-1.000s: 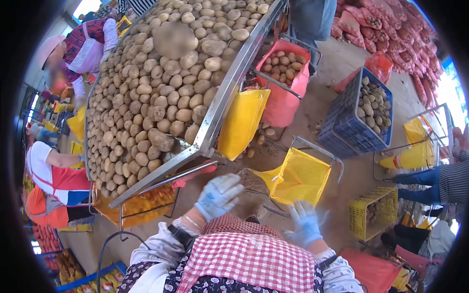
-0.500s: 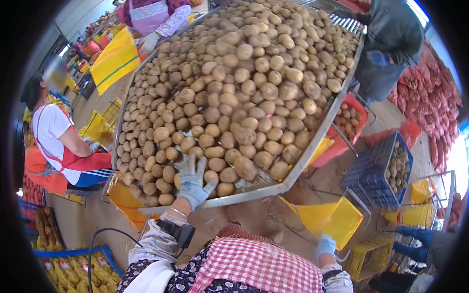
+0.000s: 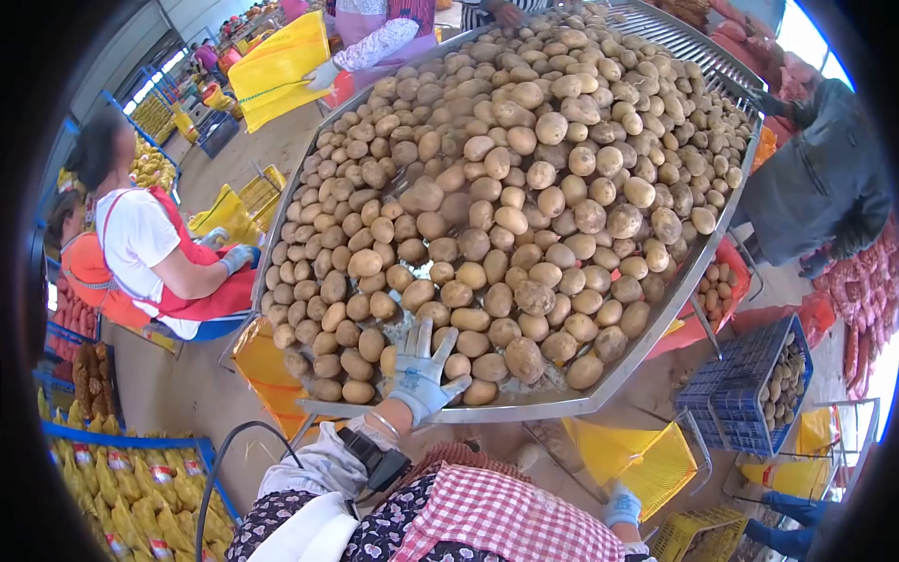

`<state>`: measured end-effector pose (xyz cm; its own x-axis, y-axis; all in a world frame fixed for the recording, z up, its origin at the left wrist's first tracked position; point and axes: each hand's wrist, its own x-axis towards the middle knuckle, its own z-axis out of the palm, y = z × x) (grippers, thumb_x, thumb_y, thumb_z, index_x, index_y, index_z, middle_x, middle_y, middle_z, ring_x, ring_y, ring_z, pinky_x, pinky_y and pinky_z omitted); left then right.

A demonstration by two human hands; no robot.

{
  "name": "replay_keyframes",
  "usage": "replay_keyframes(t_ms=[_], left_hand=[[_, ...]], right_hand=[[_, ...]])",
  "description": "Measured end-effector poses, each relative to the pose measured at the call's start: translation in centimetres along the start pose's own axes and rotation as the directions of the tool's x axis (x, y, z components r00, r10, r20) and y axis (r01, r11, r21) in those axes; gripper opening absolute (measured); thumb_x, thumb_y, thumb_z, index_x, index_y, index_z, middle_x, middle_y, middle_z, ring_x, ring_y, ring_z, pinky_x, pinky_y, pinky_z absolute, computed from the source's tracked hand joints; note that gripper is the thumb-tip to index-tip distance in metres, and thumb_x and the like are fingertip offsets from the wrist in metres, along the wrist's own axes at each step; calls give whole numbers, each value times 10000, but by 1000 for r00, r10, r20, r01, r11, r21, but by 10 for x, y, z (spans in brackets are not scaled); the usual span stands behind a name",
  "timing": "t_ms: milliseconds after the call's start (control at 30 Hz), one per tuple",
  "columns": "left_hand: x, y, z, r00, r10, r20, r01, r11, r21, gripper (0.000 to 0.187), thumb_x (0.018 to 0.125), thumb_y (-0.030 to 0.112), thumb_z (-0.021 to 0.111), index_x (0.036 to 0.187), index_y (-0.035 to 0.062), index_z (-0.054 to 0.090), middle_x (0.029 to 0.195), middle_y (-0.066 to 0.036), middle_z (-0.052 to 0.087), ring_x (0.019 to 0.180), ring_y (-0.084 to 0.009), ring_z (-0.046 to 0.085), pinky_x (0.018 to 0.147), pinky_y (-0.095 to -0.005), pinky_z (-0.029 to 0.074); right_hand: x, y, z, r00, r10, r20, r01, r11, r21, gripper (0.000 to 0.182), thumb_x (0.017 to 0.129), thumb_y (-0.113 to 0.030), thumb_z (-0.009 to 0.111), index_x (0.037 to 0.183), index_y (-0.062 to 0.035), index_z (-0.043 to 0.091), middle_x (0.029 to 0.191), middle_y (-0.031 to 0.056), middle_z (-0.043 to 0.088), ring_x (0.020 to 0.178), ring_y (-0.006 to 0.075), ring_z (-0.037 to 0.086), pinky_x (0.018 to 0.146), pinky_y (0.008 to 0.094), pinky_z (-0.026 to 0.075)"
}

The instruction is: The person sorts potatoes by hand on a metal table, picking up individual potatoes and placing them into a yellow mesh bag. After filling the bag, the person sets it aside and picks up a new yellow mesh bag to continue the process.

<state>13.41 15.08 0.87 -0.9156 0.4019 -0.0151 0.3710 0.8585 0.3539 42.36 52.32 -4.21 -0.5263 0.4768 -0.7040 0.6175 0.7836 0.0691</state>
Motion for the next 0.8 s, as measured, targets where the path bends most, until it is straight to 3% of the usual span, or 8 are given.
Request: replay_keyframes(t_ms=[67, 133, 200, 267, 333, 500, 633, 800], left_hand=[[1, 0, 1, 997, 43, -59, -41, 999, 26, 846, 762, 563, 637, 1461, 193, 333, 1508, -255, 154, 1379, -480, 154, 1104, -580, 167], [4, 1, 1, 998, 3, -62, 1, 997, 74, 845, 767, 582, 619, 1460, 193, 335, 1511, -255, 156, 1381, -477, 153, 1110, -574, 161], [8, 2, 1, 998, 17, -57, -11, 995, 104, 848, 771, 607, 596, 1464, 198, 329, 1514, -254, 155, 1386, -471, 148, 1115, -567, 155], [12, 5, -6, 998, 12, -58, -5, 994, 113, 864, 761, 631, 585, 1466, 202, 326, 1517, -253, 151, 1393, -459, 143, 1120, -561, 149], [17, 7, -14, 1000, -3, -15, 4, 995, 98, 880, 746, 638, 592, 1465, 205, 328, 1520, -253, 145, 1398, -452, 137, 1125, -559, 137], [36, 0, -1, 992, 1, -126, 10, 996, 90, 819, 784, 581, 578, 1453, 169, 345, 1503, -264, 196, 1394, -442, 170, 1135, -523, 153], [9, -40, -18, 938, 325, -125, -340, 930, -136, 719, 821, 477, 585, 1419, 133, 382, 1473, -227, 278, 1382, -424, 219, 1130, -510, 185], [-53, -142, -87, 998, 18, -65, -28, 989, -148, 833, 770, 485, 647, 1443, 106, 335, 1479, -223, 274, 1375, -421, 230, 1134, -513, 161]], right_hand=[[-12, -11, -43, 988, -72, 136, 101, 970, -219, 579, 770, -346, 668, 1255, -86, 490, 1185, 191, 605, 1058, 370, 602, 883, 437, 489], [4, -6, -65, 908, -391, -149, 327, 885, -331, 568, 780, -355, 659, 1261, -88, 520, 1191, 206, 599, 1070, 374, 597, 894, 430, 487], [0, -40, -128, 968, -180, 174, 222, 937, -268, 511, 786, -306, 647, 1230, -67, 564, 1146, 221, 611, 1060, 379, 592, 916, 423, 473], [-18, -65, -162, 811, -459, -363, 512, 857, 62, 418, 781, -281, 624, 1114, -29, 631, 1092, 202, 638, 1015, 376, 602, 869, 444, 485], [-13, -100, -174, 472, -579, -665, 718, 690, -92, 450, 756, -252, 624, 1145, -26, 602, 1066, 198, 641, 988, 371, 601, 850, 446, 485], [-36, -220, -172, 280, -720, -635, 810, 532, -246, 783, 687, -294, 734, 1364, -46, 427, 1332, 231, 473, 1244, 416, 429, 1050, 469, 352], [-39, -293, -152, 341, -774, -534, 776, 552, -304, 872, 679, -400, 739, 1409, -86, 380, 1476, 202, 310, 1373, 413, 253, 1124, 512, 210], [-27, -351, -137, 416, -789, -452, 604, 611, -512, 886, 679, -482, 708, 1423, -130, 378, 1514, 194, 232, 1403, 397, 187, 1132, 518, 188]])
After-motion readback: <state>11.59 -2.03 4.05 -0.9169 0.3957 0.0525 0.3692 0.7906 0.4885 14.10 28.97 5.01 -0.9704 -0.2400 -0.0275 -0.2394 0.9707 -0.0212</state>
